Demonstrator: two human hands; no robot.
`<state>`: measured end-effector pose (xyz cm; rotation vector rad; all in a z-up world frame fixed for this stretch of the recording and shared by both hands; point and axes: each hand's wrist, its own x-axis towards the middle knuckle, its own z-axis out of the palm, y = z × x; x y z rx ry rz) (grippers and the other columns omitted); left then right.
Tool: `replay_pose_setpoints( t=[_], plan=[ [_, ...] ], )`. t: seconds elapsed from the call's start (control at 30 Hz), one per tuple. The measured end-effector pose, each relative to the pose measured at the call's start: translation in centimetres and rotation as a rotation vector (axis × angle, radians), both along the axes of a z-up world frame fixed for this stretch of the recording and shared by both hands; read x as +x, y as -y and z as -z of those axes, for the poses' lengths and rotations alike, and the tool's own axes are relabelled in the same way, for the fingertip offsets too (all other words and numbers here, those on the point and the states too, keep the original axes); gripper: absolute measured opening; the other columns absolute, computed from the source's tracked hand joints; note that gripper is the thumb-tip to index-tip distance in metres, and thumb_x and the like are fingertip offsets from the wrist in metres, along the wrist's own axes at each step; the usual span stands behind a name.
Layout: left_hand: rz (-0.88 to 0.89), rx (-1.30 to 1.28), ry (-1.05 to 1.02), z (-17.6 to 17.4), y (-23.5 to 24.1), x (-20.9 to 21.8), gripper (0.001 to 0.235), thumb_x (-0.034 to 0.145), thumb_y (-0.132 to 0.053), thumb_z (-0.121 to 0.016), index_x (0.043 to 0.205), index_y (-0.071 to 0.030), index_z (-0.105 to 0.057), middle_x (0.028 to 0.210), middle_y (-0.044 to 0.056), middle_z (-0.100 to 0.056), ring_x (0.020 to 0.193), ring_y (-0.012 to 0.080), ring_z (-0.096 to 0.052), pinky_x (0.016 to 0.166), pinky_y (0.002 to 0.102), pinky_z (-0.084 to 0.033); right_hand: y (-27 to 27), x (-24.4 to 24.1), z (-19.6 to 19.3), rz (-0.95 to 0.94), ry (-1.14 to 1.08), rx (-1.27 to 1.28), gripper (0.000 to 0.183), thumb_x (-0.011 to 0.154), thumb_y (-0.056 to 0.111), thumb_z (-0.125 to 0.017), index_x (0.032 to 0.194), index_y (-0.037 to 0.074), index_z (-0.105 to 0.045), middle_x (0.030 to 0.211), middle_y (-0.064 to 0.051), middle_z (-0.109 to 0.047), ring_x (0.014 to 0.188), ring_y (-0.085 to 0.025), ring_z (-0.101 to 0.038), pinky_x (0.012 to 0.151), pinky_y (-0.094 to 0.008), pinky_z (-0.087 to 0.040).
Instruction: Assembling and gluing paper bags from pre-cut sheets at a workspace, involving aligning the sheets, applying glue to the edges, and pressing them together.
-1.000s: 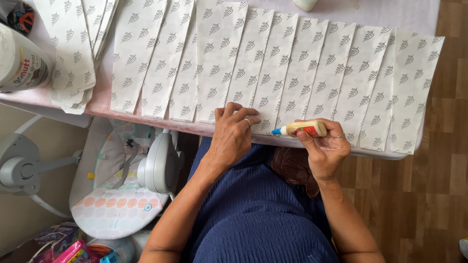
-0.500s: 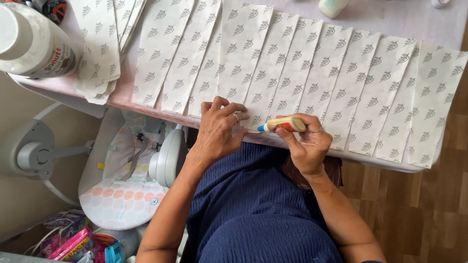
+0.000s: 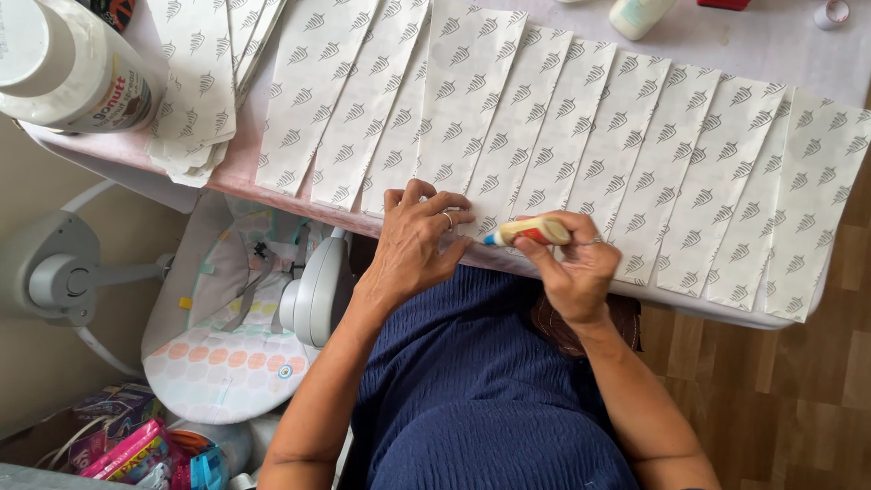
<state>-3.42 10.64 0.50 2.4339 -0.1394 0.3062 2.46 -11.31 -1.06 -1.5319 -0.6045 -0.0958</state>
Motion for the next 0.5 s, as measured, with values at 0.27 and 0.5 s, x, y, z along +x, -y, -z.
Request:
replay_pose_setpoints(
  t=[0.27, 0.5],
  plan=[
    [-0.096, 0.016, 0.013, 1.4, 0.9, 0.4, 0.018, 0.071, -0.015, -0.078, 0.088, -0.014, -0.079, 0.101, 0.001, -0.073, 0.102, 0.0231, -0.050, 0.092, 0.046, -0.034, 0.2, -0.5, -1.1, 0.074, 0.030, -0.045, 0.029, 0.083, -0.010, -0.081, 0.104, -0.013, -0.061, 0.095, -0.027, -0.074, 0.092, -0.033, -0.076, 0.079, -0.040, -0.061],
    [-0.115, 0.025, 0.022, 0.5, 1.3, 0.3, 0.019, 0.077, -0.004, -0.068, 0.089, -0.013, -0.080, 0.102, 0.002, -0.074, 0.101, 0.0228, -0.053, 0.091, 0.045, -0.034, -2.3, -0.5, 1.1, 0.077, 0.057, -0.045, 0.030, 0.082, -0.006, -0.084, 0.103, -0.013, -0.064, 0.093, -0.026, -0.075, 0.095, -0.034, -0.075, 0.078, -0.039, -0.060]
  ],
)
